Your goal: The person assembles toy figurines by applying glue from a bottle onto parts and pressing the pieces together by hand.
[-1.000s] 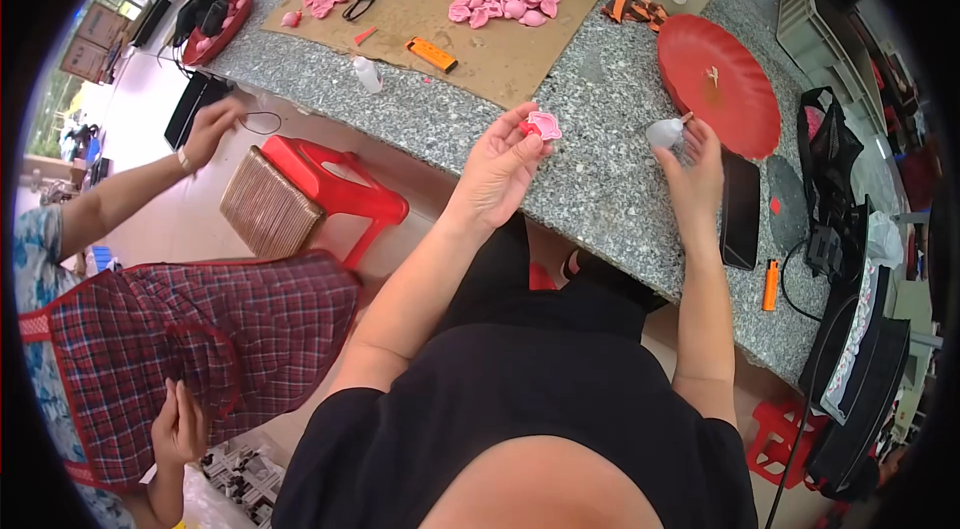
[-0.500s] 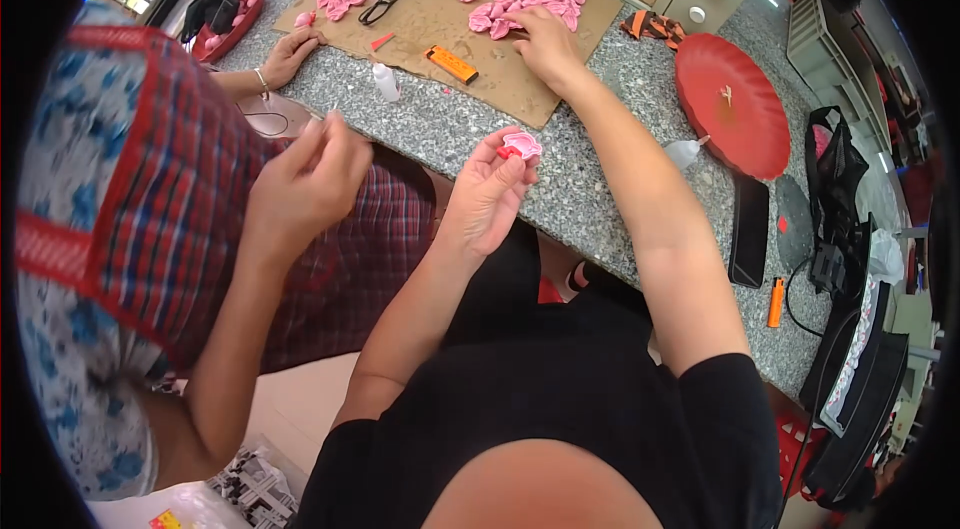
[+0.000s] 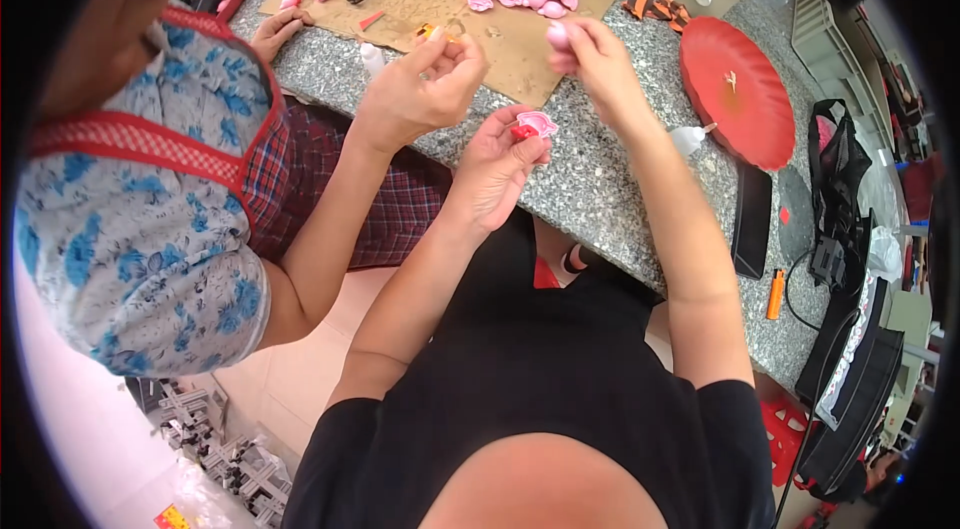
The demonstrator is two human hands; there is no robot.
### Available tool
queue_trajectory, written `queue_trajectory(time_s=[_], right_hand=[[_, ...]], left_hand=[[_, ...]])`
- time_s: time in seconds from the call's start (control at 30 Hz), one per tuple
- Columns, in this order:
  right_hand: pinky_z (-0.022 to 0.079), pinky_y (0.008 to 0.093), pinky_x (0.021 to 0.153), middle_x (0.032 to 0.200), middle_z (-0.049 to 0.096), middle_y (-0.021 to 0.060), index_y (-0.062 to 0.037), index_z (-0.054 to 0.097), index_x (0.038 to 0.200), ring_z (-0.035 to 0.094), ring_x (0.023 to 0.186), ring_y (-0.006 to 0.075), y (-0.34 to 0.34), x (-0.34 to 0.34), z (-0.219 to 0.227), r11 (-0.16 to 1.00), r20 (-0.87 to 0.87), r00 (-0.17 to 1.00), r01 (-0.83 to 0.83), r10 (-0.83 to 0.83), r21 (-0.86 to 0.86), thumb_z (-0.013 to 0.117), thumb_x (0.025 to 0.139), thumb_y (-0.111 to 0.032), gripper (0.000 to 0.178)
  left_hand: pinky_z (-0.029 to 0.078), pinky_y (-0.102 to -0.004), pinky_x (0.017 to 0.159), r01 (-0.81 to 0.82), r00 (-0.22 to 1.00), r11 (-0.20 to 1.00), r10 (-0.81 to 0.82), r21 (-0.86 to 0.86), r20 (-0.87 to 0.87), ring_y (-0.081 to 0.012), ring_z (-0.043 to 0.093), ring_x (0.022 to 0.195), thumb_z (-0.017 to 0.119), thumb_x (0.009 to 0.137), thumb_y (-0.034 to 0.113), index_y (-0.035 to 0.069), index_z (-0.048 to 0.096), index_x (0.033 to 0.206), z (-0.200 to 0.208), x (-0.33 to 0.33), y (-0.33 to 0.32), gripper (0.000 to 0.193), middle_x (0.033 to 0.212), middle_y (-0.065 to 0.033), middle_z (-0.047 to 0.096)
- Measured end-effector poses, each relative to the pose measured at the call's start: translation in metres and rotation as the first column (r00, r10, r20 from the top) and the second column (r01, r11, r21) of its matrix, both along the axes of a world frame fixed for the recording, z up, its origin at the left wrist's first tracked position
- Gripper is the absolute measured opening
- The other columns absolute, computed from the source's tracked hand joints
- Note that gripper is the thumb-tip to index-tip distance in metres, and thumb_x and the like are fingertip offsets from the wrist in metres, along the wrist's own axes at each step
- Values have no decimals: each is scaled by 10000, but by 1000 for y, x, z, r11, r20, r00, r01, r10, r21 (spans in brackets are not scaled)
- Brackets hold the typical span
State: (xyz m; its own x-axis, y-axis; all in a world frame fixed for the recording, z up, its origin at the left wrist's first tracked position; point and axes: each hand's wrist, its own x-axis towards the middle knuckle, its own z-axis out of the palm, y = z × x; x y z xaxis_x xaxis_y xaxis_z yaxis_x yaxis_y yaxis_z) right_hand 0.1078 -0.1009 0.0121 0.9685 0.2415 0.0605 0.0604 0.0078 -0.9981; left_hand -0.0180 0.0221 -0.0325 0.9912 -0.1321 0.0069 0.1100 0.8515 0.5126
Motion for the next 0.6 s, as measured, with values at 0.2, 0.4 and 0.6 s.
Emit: queue_trajectory(time_s=[0.2,0.4,0.6], right_hand=[[442,221,520,791,532,19,-26,518,1037,480,569,70,-48,-61,16,957,-375,925,47,67,287,468,906,-248,263],[537,248,624,830,592,41,4,510,1063,599,674,106,-82,-73,-1,883,-503,841,72,196,464,500,886,-181,257],[534,262,705,935,581,72,28,474,1124,605,763,135,-79,-85,-14,929,-441,886,32,145,369,548,848,-92,310]], left_hand=[[485,-256,744,27,998,999,-25,24,-56,-153,563,854,545,856,161,-8,443,1139,14,3,-7,345,988,-86,554],[470,-299,756,57,991,998,-57,-10,-122,-160,557,867,450,910,252,-2,459,1135,2,9,-19,340,971,-84,566],[468,-290,775,67,993,998,-68,-17,-98,-168,556,863,457,909,185,-9,443,1145,-9,3,-25,306,973,-91,557]])
